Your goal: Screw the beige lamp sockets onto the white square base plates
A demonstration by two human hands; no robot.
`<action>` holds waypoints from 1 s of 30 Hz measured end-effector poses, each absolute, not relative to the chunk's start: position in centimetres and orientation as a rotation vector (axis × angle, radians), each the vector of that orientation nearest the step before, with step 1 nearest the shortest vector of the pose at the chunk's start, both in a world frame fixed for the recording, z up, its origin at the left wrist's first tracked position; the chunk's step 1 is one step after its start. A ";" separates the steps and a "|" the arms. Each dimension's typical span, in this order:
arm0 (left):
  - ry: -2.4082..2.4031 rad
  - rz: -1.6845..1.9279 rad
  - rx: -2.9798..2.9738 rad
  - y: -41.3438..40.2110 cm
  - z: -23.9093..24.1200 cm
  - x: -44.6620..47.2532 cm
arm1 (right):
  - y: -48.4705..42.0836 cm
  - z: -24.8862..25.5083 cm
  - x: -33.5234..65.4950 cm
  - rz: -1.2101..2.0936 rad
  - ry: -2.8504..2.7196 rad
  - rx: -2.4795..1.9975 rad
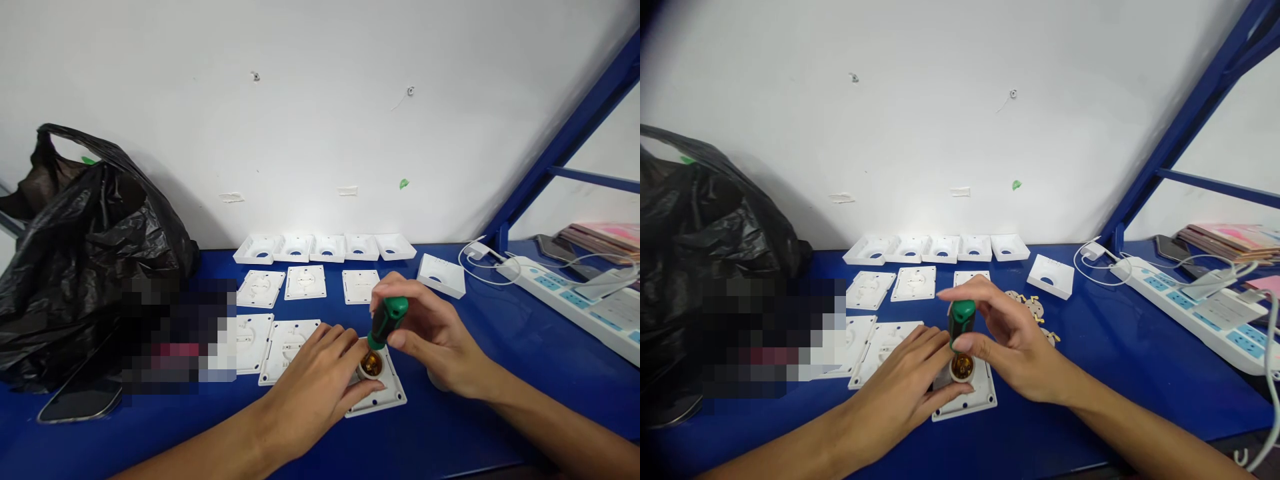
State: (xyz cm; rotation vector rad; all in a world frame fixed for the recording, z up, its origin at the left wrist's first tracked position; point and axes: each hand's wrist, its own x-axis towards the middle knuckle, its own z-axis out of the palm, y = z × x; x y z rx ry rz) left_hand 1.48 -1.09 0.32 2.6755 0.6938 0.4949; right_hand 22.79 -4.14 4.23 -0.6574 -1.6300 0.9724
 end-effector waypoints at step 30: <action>0.684 0.572 2.669 -1.1 0.1 1.5 | -4.5 4.2 23.1 1.024 -1.673 -0.714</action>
